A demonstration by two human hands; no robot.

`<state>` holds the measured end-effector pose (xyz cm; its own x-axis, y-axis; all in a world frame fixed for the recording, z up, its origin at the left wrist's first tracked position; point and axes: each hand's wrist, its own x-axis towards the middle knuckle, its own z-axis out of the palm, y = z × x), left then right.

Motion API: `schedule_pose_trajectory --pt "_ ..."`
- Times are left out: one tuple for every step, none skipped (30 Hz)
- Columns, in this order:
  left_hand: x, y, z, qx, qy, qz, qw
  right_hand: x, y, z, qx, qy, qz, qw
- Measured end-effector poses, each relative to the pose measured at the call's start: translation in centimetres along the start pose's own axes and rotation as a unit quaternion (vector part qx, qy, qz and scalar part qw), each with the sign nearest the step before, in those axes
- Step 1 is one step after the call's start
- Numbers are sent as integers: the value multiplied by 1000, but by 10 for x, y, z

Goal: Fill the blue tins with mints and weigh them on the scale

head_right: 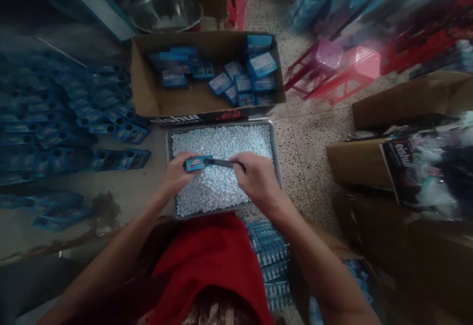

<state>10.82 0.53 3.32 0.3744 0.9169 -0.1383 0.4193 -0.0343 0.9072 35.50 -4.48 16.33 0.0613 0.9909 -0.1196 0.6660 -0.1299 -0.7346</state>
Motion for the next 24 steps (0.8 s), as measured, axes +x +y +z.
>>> schedule_pose_trajectory --pt "1 -1 2 -8 2 -1 1000 -6 5 -5 18 11 27 999" --pt "1 -2 4 -19 4 -4 1000 -13 15 -12 45 24 64 997" --pt "1 -3 6 -32 7 -11 999 -21 28 -19 73 35 105 991" --pt "1 -5 7 -46 10 -20 999 -30 46 -27 98 43 145 984" --pt "0 -6 7 -57 13 -30 998 -40 67 -34 112 54 182 975" --pt "-1 -8 7 -67 20 -43 997 -50 90 -39 116 64 213 968" --pt "-3 -9 5 -75 28 -55 995 -58 115 -42 113 77 243 960" --pt "-5 -11 3 -83 37 -66 994 -65 139 -41 108 95 272 951" --pt "-8 -12 0 -91 46 -77 992 -69 161 -35 120 105 295 942" --pt "-11 -14 -3 -100 56 -89 989 -71 181 -25 138 112 311 934" --pt "-14 -15 -6 -109 68 -102 986 -68 196 -10 163 113 320 927" --pt "-17 -17 -8 -116 80 -115 983 -63 206 9 191 106 322 921" --pt "-21 -19 -10 -122 92 -128 980 -56 212 31 219 95 322 916" --pt "-25 -21 -12 -129 106 -142 976 -46 215 54 243 82 320 912" --pt "-29 -22 -12 -136 118 -154 972 -37 215 76 267 66 319 907" --pt "-33 -24 -12 -141 127 -163 968 -28 213 96 292 50 320 900" --pt "-36 -24 -10 -143 132 -171 966 -20 211 112 316 38 323 892" --pt "-39 -24 -8 -142 131 -176 965 -15 209 122 337 28 325 883" --pt "-41 -24 -5 -137 126 -178 966 -13 207 127 355 22 328 875" --pt "-43 -22 -2 -130 119 -178 968 -13 205 127 371 18 330 868" --pt "-44 -20 1 -125 114 -179 969 -15 204 123 384 15 331 862" --pt "-45 -18 5 -122 110 -179 970 -19 202 115 395 11 331 857" --pt "-44 -15 7 -119 109 -179 970 -24 200 105 404 7 331 853" --pt "-44 -11 10 -114 111 -177 971 -29 196 95 413 0 330 849"
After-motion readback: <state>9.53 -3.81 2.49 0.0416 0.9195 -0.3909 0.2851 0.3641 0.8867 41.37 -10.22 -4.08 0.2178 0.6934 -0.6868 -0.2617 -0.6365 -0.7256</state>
